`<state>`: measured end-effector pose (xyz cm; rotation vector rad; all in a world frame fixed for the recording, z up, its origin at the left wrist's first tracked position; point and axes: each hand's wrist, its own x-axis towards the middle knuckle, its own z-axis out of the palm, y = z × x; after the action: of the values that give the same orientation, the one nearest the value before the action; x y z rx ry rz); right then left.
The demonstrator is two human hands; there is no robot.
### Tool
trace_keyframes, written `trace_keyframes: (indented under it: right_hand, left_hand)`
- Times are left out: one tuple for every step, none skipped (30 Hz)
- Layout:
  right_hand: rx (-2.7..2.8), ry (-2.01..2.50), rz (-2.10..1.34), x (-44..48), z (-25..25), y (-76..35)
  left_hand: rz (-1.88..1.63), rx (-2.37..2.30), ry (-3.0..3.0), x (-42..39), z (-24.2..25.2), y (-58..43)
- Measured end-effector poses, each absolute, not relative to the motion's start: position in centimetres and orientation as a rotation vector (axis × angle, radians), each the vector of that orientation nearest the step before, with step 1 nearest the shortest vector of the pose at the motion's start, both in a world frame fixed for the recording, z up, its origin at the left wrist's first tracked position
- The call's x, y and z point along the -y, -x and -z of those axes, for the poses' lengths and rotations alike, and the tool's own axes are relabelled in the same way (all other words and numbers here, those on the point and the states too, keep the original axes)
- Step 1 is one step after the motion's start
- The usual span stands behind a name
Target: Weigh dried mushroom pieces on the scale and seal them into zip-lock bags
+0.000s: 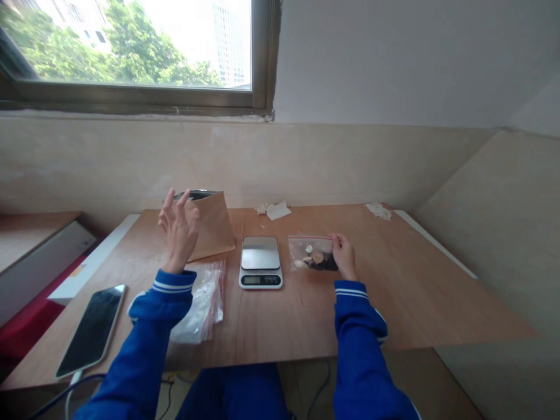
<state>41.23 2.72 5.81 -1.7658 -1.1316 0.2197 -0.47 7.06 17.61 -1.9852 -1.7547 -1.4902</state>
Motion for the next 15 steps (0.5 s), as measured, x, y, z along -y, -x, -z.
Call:
trace_keyframes:
  right_hand:
    - [1.111, 1.873, -0.122, -3.1, -5.0, -41.1]
    - [1.076, 1.987, -0.011, -3.1, -4.2, -40.7]
    - [1.036, 2.090, 0.103, -2.9, -3.4, -40.1]
    - [1.004, 2.174, 0.203, -2.5, -2.5, -39.3]
    - [0.998, 2.225, 0.265, -2.0, -1.7, -38.3]
    - [1.022, 2.248, 0.289, -1.5, -0.9, -37.3]
    - [1.052, 2.265, 0.281, -1.1, -0.2, -36.3]
    - [1.081, 2.280, 0.256, -0.8, 0.4, -35.4]
    - [1.094, 2.301, 0.226, -0.7, 0.9, -34.8]
    - [1.090, 2.327, 0.198, -0.8, 1.1, -34.4]
    - [1.079, 2.351, 0.173, -1.0, 1.2, -34.3]
    - [1.078, 2.366, 0.148, -1.5, 1.1, -34.5]
    - [1.090, 2.370, 0.121, -2.0, 0.9, -34.9]
    - [1.115, 2.366, 0.088, -2.7, 0.4, -35.4]
    - [1.152, 2.360, 0.045, -3.4, -0.2, -36.0]
  left_hand:
    - [1.459, 1.772, 1.949, -8.3, -18.2, 0.6]
    - [1.441, 1.793, 1.906, -9.6, -18.6, 0.9]
    - [1.435, 1.808, 1.864, -10.8, -18.9, 1.3]
    - [1.436, 1.814, 1.840, -11.9, -19.0, 1.7]
    - [1.437, 1.818, 1.833, -13.0, -19.0, 2.1]
    - [1.434, 1.822, 1.836, -13.9, -18.9, 2.5]
    - [1.421, 1.830, 1.847, -14.6, -18.8, 2.9]
    - [1.399, 1.846, 1.861, -15.1, -18.6, 3.2]
    - [1.375, 1.866, 1.872, -15.3, -18.5, 3.5]
    - [1.358, 1.884, 1.876, -15.4, -18.4, 3.6]
    - [1.353, 1.895, 1.878, -15.1, -18.4, 3.8]
    - [1.360, 1.901, 1.881, -14.7, -18.5, 3.8]
    - [1.376, 1.905, 1.887, -14.0, -18.7, 3.9]
    - [1.388, 1.912, 1.900, -13.1, -19.0, 4.0]
    - [1.383, 1.932, 1.923, -12.1, -19.3, 4.2]
